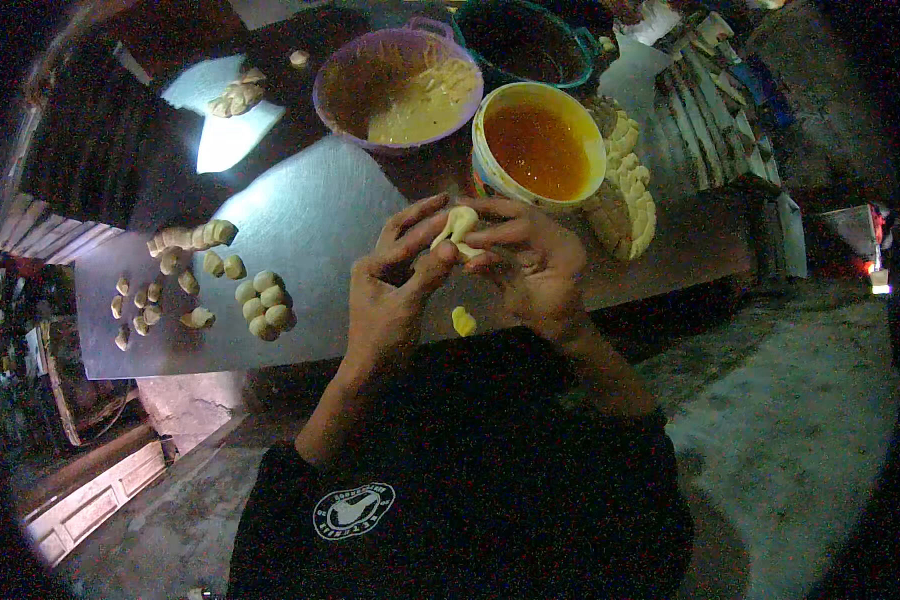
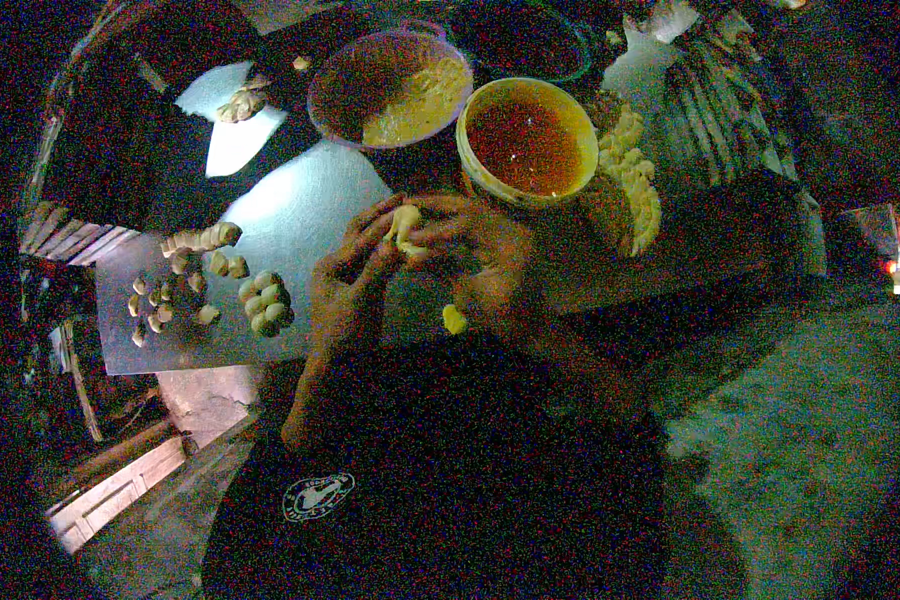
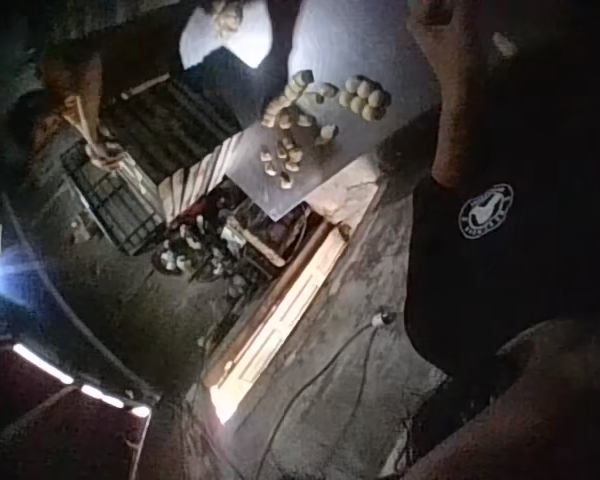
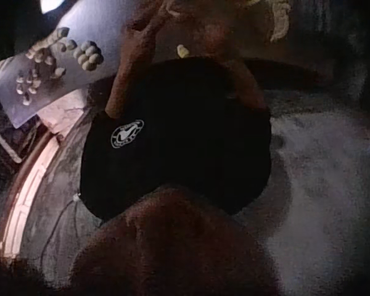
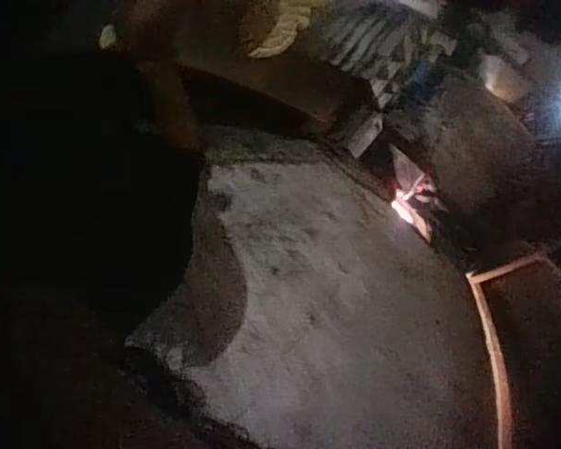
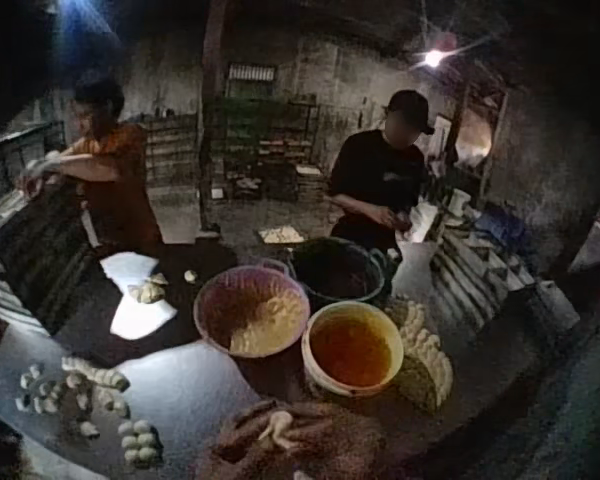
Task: The person shapes small pieces of dough by hand, fills some with a dark paste from a bowl and others with a yellow liquid from another bowl, and then places the shaped pieces onto a wooden tray.
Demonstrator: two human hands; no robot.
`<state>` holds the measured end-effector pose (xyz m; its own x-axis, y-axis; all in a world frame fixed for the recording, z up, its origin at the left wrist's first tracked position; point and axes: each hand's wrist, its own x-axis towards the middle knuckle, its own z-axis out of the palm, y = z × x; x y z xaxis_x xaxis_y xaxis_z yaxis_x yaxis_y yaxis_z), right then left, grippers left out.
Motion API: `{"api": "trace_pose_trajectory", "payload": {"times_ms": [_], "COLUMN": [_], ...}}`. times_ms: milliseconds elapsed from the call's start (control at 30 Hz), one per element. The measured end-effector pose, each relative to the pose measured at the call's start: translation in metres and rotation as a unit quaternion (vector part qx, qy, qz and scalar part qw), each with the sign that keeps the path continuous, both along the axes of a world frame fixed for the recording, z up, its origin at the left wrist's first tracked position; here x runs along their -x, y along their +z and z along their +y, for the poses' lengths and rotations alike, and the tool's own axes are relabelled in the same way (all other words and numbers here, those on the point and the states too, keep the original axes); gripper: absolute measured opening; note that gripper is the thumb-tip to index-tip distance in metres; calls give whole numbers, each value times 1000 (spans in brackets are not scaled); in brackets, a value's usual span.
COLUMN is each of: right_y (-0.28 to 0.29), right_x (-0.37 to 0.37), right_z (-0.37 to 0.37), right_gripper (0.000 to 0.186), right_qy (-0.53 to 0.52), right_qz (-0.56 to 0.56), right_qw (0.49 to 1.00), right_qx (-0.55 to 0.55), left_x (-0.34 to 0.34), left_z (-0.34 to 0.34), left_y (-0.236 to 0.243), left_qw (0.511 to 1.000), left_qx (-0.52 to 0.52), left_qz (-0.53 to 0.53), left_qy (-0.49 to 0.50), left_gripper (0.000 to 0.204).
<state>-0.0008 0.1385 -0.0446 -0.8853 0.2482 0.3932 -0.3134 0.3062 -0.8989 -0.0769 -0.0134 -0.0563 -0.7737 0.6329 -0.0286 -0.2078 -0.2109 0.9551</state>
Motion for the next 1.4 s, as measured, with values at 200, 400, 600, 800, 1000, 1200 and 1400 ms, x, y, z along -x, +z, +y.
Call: {"api": "trace_pose_trajectory", "payload": {"times_ms": [200,400,600,800,1000,1200,1400], "right_y": [11,13,16,21,4,-21,-103], "right_x": [-17,-33,-24,-11,11,42,62], "right_z": [2,-19,-19,-46,-74,-126,-205], "right_gripper": [34,32,25,28,47,44,42], "right_qy": [56,79,167,139,263,197,116], "right_qz": [141,148,43,47,10,-72,-360], "right_qw": [948,918,964,969,942,921,923], "right_qx": [-278,-359,-204,-199,-207,-329,75], "left_x": [-26,-37,-58,-48,-18,6,16], "left_z": [-9,-30,-44,-76,-109,-164,-208], "left_y": [4,-6,3,-8,-20,-63,-127], "left_qw": [993,987,982,984,988,969,957], "left_qx": [65,139,141,36,140,152,219], "left_qz": [-88,48,55,168,-60,-193,32], "left_qy": [47,59,117,50,9,-22,186], "left_gripper": [34,26,21,20,22,25,24]}}
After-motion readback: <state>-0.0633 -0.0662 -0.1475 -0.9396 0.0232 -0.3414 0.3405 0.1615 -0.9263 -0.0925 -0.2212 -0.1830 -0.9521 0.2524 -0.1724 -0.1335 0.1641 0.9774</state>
